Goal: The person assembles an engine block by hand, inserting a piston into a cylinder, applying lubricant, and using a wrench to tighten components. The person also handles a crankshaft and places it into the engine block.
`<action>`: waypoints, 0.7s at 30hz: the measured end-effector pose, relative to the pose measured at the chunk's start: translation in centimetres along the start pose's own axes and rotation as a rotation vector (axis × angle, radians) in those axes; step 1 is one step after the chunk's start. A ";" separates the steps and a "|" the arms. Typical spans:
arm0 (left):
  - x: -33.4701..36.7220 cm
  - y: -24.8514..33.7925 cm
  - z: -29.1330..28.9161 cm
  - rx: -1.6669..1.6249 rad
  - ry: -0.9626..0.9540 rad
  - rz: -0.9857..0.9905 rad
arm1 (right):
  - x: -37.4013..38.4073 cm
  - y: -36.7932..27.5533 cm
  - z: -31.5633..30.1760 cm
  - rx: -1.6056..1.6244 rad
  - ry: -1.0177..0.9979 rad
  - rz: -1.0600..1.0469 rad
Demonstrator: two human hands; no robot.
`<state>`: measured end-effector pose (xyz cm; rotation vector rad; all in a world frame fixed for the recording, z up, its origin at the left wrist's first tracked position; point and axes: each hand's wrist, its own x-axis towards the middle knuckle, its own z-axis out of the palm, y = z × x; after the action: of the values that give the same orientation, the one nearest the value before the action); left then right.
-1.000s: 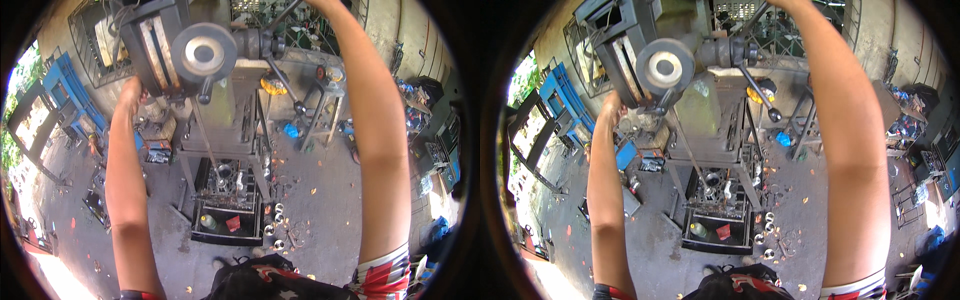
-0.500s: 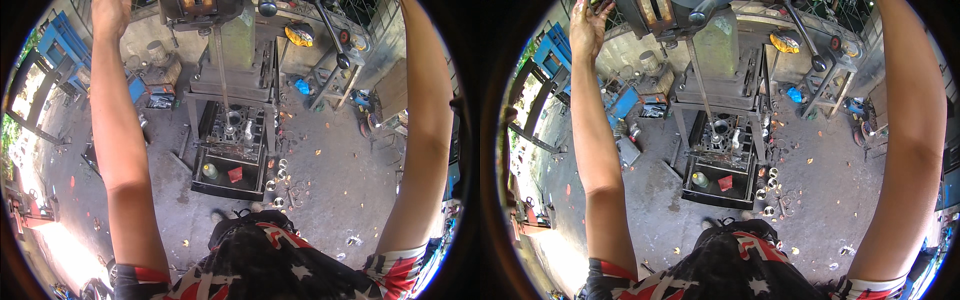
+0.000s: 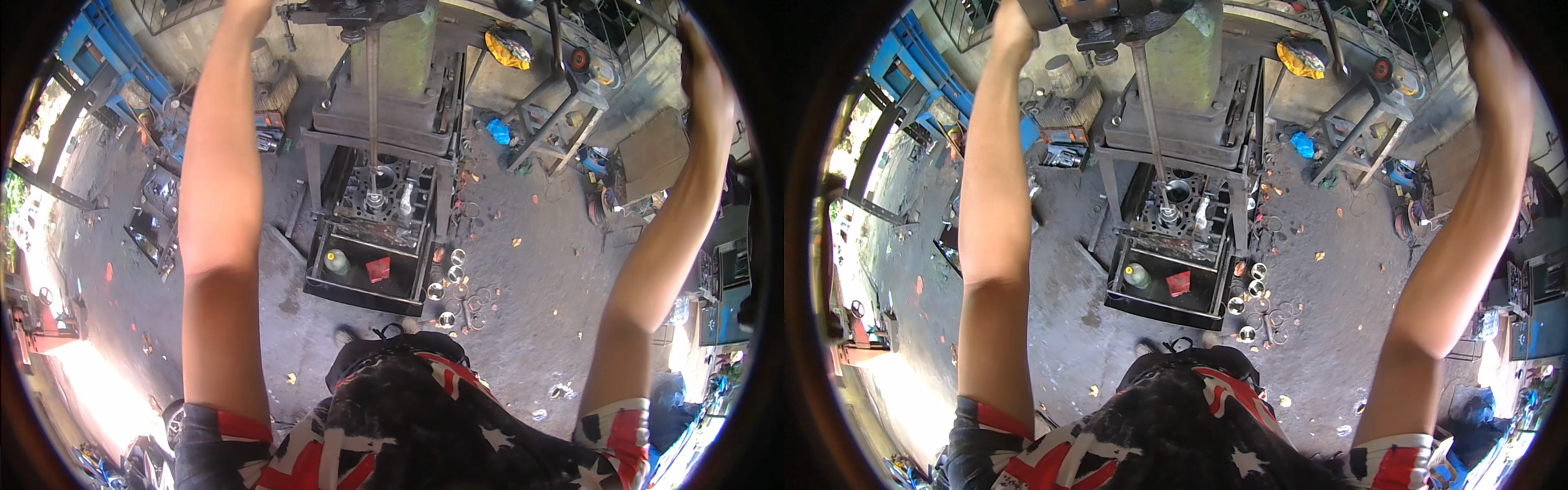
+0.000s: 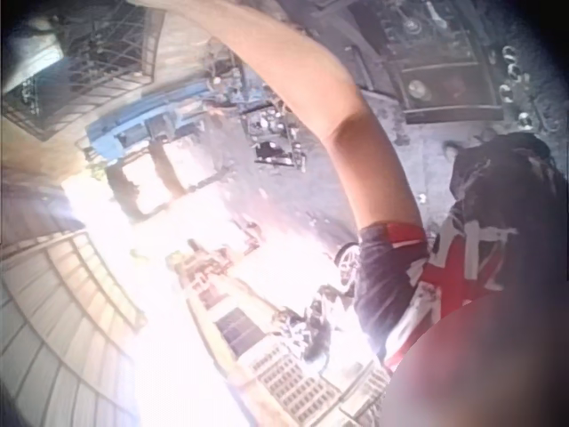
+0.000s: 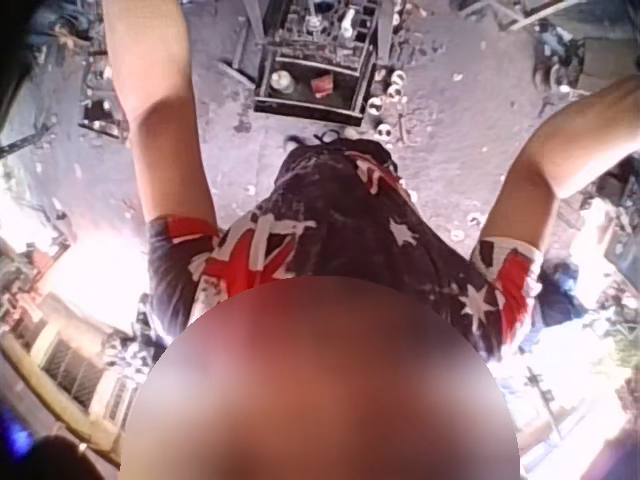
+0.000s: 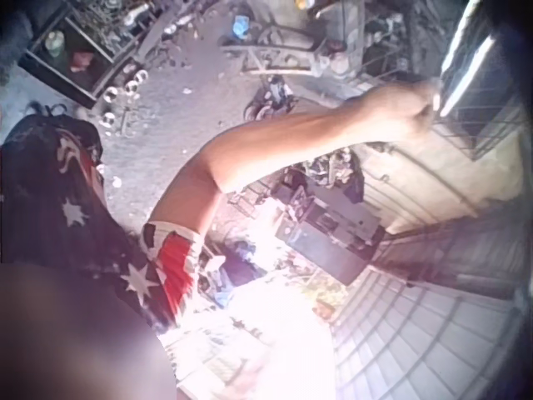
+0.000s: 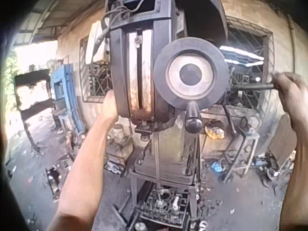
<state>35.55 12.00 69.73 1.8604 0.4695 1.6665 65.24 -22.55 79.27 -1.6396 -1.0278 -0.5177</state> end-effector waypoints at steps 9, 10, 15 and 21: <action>-0.5 -1.5 -0.4 -0.056 0.062 -0.152 | -11.1 13.5 9.5 0.216 -0.331 0.404; -0.5 -1.5 -0.3 -0.099 0.051 -0.145 | -10.3 15.1 11.4 0.154 -0.343 0.374; -0.9 -0.3 -0.1 -0.041 0.003 -0.188 | -1.5 22.6 19.4 -0.054 -0.401 0.116; -1.4 0.2 -0.4 -0.025 -0.024 -0.164 | 15.7 23.0 22.2 -0.394 -0.483 -0.129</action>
<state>34.92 11.10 68.80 1.7721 0.5723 1.5335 88.96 2.78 71.32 -2.1200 -1.4615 -0.4359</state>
